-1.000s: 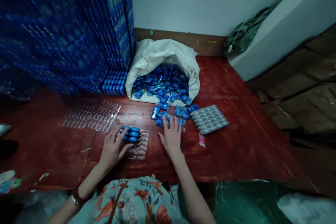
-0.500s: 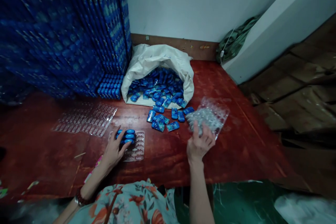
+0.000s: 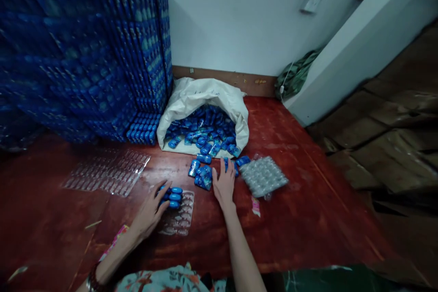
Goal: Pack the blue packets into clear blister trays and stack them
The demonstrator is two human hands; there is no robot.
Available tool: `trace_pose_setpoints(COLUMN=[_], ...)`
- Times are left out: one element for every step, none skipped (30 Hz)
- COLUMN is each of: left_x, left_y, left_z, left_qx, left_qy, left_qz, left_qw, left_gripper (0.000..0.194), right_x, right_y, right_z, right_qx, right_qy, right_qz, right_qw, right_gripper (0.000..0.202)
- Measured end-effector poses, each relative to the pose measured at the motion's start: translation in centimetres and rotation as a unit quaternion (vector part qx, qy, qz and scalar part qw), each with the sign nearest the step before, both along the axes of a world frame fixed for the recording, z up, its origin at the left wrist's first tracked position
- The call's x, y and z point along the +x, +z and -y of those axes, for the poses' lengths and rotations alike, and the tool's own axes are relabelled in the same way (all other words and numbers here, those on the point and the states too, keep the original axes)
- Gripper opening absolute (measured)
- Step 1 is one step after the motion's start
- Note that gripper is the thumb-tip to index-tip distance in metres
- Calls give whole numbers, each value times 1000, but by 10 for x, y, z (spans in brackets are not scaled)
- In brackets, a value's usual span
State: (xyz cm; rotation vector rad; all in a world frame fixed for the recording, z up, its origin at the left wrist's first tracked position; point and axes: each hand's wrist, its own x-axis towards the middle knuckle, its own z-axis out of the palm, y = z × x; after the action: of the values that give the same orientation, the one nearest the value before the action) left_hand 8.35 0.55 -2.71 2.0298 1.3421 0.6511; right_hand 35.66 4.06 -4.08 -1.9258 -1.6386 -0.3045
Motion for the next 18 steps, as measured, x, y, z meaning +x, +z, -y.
trace_pose_setpoints(left_x=[-1,-3,-4,-6,-8,-10,-12,-15,-17,-19,-20,-20,-17,-13,-6,3,14,26], left_y=[-3,-5,-8,-10,-12,-12,-10,-7,-2,5,12,19,26,31,35,36,36,36], left_z=[0,-1,-1,-2,-4,-6,-10,-16,-23,-33,-45,-59,-75,-93,-113,-135,-157,-179], left_qx=[-2,-6,-11,-16,-21,-24,-25,-23,-20,-15,-6,7,24,44,65,82,98,113], left_qy=[-2,-2,2,9,19,27,35,43,49,55,57,54,42,22,-4,-30,-59,-85], left_qz=[20,43,67,88,105,118,127,132,132,130,128,126,121,115,105,89,69,48], left_qw=[1000,999,998,996,994,992,991,990,990,990,990,991,991,992,992,992,991,989], left_gripper=[47,48,49,48,47,46,45,44,43,42,40,39,37,36,36,36,38,39], right_x=[-6,-13,-21,-31,-41,-52,-62,-69,-74,-74,-69,-60,-47,-31,-15,1,15,26], right_y=[-5,-9,-12,-13,-13,-11,-8,-4,2,8,16,24,32,39,45,49,53,55], right_z=[-11,-21,-29,-35,-38,-40,-43,-46,-51,-60,-73,-90,-109,-131,-154,-176,-196,-215], right_qx=[-2,-4,-8,-15,-24,-35,-46,-53,-53,-46,-37,-25,-17,-16,-17,-25,-35,-48], right_qy=[-17,-22,-14,4,27,50,73,97,114,121,118,100,68,42,16,-1,-9,-7], right_qz=[7,14,24,34,44,51,54,49,33,8,-21,-56,-82,-98,-111,-121,-126,-128], right_qw=[1000,1000,1000,999,998,997,995,993,991,992,992,993,994,994,994,992,991,991], right_gripper=[46,45,42,38,36,35,36,39,41,42,43,44,47,51,54,56,56,55])
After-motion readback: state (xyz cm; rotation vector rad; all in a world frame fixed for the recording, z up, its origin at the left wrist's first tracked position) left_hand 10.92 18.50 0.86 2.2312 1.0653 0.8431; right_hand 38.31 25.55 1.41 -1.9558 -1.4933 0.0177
